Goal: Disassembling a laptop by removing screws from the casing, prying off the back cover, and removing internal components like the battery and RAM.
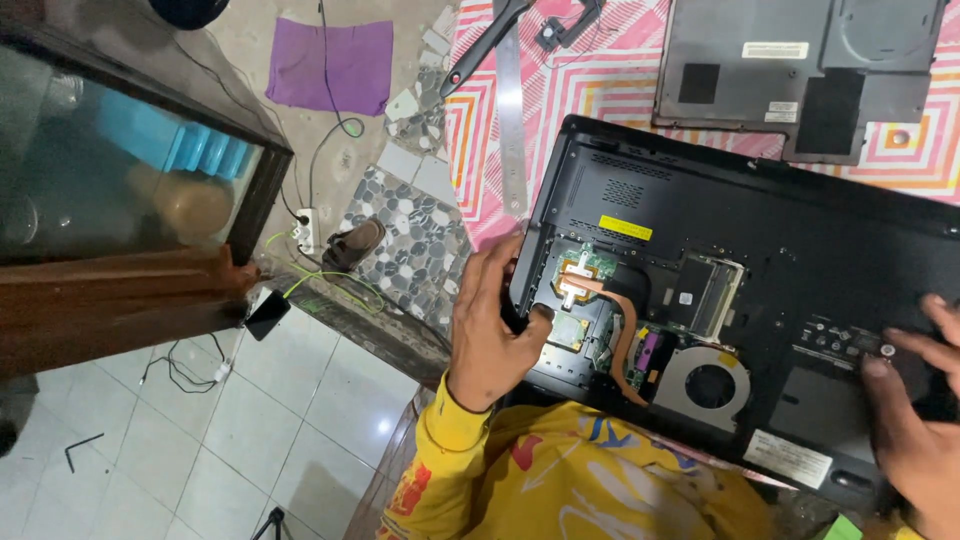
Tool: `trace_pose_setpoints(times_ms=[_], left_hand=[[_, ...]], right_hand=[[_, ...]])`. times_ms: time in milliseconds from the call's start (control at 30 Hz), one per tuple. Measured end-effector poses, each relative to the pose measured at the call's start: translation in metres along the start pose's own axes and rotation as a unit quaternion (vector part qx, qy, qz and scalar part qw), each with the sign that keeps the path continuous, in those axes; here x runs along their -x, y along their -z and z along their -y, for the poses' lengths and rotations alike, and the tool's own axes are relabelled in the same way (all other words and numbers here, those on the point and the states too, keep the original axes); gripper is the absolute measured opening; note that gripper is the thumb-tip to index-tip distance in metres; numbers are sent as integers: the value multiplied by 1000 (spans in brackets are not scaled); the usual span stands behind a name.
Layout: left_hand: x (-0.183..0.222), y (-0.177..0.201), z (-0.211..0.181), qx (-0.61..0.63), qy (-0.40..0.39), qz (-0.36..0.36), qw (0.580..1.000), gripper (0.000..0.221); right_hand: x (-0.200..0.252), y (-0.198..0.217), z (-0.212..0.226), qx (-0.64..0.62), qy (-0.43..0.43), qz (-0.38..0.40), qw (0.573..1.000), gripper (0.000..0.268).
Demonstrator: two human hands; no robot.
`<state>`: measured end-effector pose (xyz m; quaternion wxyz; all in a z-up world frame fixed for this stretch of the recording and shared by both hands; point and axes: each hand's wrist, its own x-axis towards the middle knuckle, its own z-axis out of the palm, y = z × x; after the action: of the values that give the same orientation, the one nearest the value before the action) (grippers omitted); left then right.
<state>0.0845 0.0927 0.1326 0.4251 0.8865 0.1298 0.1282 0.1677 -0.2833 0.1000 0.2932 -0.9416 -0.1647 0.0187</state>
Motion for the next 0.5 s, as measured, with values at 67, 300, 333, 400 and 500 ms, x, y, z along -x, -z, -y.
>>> trace_pose_setpoints(times_ms=[67, 300, 333, 400, 500], left_hand=[[0, 5, -2, -29, -9, 6, 1000, 68], [-18, 15, -2, -91, -11, 77, 993, 62], [-24, 12, -4, -89, -12, 80, 993, 62], [-37, 7, -10, -126, 20, 98, 987, 69], [-46, 7, -11, -177, 34, 119, 976, 74]], right_hand=[[0, 1, 9, -32, 9, -19, 999, 27], [-2, 1, 8, -62, 67, -73, 993, 22], [-1, 1, 5, -60, 65, -73, 993, 22], [-1, 0, -1, -39, 73, -75, 994, 23], [-3, 4, 8, -18, 81, -89, 993, 22]])
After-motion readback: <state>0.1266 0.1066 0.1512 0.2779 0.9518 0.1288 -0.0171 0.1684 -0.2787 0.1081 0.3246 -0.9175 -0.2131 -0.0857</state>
